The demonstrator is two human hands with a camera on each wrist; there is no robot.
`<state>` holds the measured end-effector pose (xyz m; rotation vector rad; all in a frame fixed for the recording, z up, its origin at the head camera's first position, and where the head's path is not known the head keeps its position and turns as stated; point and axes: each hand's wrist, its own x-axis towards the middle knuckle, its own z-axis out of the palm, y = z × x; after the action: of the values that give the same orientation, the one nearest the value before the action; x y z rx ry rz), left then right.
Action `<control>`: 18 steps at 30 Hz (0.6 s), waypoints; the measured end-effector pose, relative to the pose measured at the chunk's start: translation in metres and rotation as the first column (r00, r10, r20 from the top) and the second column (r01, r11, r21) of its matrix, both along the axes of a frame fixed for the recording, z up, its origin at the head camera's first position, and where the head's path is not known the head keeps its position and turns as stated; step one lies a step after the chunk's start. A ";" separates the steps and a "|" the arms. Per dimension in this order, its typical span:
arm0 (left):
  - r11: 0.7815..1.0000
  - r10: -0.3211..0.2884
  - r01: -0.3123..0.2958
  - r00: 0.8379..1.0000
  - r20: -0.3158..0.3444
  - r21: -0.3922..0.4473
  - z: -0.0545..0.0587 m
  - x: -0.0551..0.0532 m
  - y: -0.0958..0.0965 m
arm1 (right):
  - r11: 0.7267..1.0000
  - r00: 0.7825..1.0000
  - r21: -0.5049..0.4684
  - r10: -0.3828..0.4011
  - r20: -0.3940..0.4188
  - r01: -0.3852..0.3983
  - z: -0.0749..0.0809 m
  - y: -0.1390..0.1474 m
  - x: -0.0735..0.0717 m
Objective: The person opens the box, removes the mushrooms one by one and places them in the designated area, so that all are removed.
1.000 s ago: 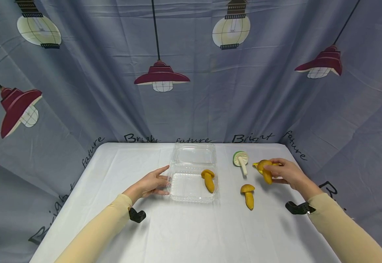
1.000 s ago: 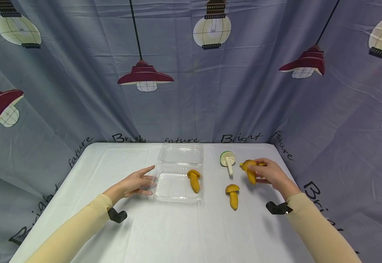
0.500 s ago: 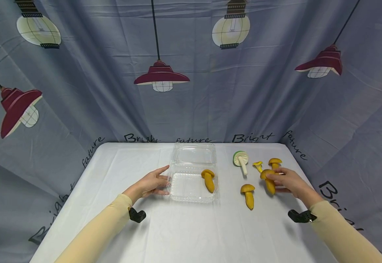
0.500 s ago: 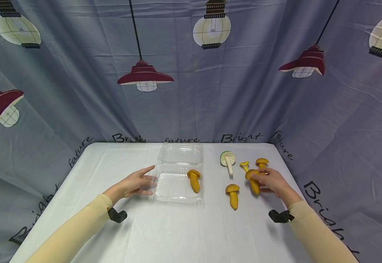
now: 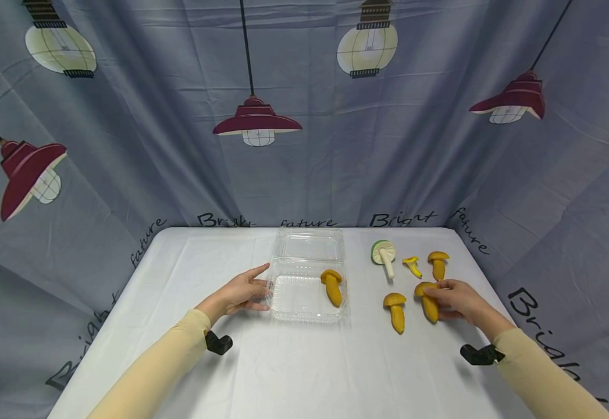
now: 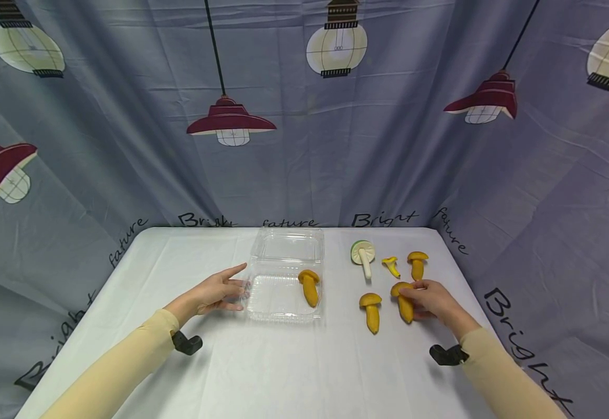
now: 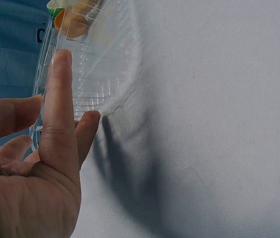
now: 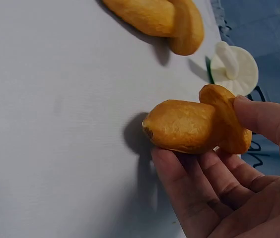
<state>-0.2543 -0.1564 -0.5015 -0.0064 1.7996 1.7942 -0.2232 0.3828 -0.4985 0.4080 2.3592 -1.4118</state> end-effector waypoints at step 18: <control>1.000 -0.001 0.001 1.000 0.003 -0.020 -0.001 -0.001 0.001 | 1.000 0.999 0.023 -0.018 0.033 0.017 -0.011 -0.004 0.014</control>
<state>-0.2553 -0.1554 -0.5022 -0.0160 1.8150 1.7746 -0.2091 0.3791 -0.5094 0.4558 2.3528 -1.3762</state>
